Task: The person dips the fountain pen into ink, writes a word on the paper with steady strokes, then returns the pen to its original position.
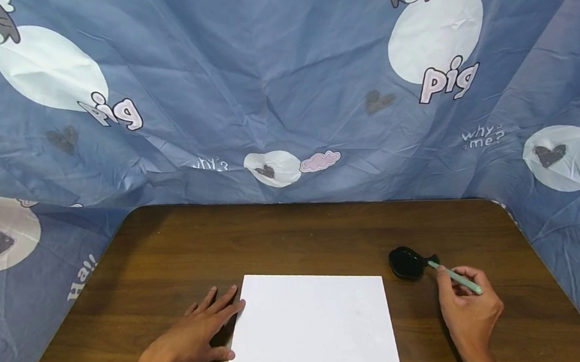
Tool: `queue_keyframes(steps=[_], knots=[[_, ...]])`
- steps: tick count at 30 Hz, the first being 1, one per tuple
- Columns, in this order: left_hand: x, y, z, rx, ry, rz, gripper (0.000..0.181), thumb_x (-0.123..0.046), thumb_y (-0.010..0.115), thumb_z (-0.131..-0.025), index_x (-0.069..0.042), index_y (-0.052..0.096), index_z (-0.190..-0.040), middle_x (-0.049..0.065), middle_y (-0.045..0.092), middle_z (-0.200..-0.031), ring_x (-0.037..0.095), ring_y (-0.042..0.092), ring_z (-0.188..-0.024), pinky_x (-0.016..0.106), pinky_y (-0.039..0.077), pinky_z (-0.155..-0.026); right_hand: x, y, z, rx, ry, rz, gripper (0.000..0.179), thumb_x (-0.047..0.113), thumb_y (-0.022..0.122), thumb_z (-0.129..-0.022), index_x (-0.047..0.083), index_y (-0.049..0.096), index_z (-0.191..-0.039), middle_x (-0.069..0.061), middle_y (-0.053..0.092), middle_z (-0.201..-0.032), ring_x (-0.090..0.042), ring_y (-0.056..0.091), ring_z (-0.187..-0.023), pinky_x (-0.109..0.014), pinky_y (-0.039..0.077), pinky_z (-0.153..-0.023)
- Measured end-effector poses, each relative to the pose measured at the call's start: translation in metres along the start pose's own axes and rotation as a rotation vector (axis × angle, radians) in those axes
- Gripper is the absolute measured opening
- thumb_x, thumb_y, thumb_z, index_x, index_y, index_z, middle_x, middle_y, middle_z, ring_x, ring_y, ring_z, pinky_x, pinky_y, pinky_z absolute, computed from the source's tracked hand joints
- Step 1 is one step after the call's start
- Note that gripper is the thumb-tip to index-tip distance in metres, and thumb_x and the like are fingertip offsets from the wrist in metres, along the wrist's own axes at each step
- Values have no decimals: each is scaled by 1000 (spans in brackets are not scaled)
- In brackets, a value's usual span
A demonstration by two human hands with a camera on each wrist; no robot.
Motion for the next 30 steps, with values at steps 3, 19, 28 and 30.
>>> queue_keyframes(steps=[3, 19, 28, 30], knots=[[1, 1, 1, 0, 0, 4, 86, -42, 78, -84, -11, 38, -154, 17, 19, -164, 54, 13, -145, 79, 23, -99, -16, 2, -2, 8, 35, -27, 18, 7, 79, -82, -7, 72, -92, 24, 63, -70, 10, 57, -58, -6, 44, -56], [2, 1, 0, 0, -12, -19, 86, -41, 77, -85, -12, 38, -155, 15, 18, -164, 53, 13, -145, 78, 24, -100, 11, 9, 1, 63, -54, -10, 13, 4, 80, -80, 1, 79, -93, 22, 69, -75, 10, 57, -56, -7, 42, -53], [2, 0, 0, -3, -5, -12, 86, -41, 77, -85, -12, 37, -155, 16, 17, -164, 53, 12, -145, 78, 23, -100, -9, 30, -4, 240, -86, 135, 11, 15, 83, -79, 14, 80, -90, 20, 69, -76, 6, 61, -60, -8, 44, -54], [2, 0, 0, -2, -6, -5, 86, -41, 78, -85, -11, 37, -155, 16, 18, -164, 53, 12, -145, 78, 22, -100, -9, 36, -5, 278, -93, 173, 10, 18, 83, -80, 16, 81, -90, 20, 69, -76, 6, 59, -58, -9, 43, -55]])
Point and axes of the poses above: each hand's wrist, its own z-axis away from the middle knuckle, its own y-axis out of the palm, x = y × z, the point moved 8 cm from there along -z, towards the middle knuckle
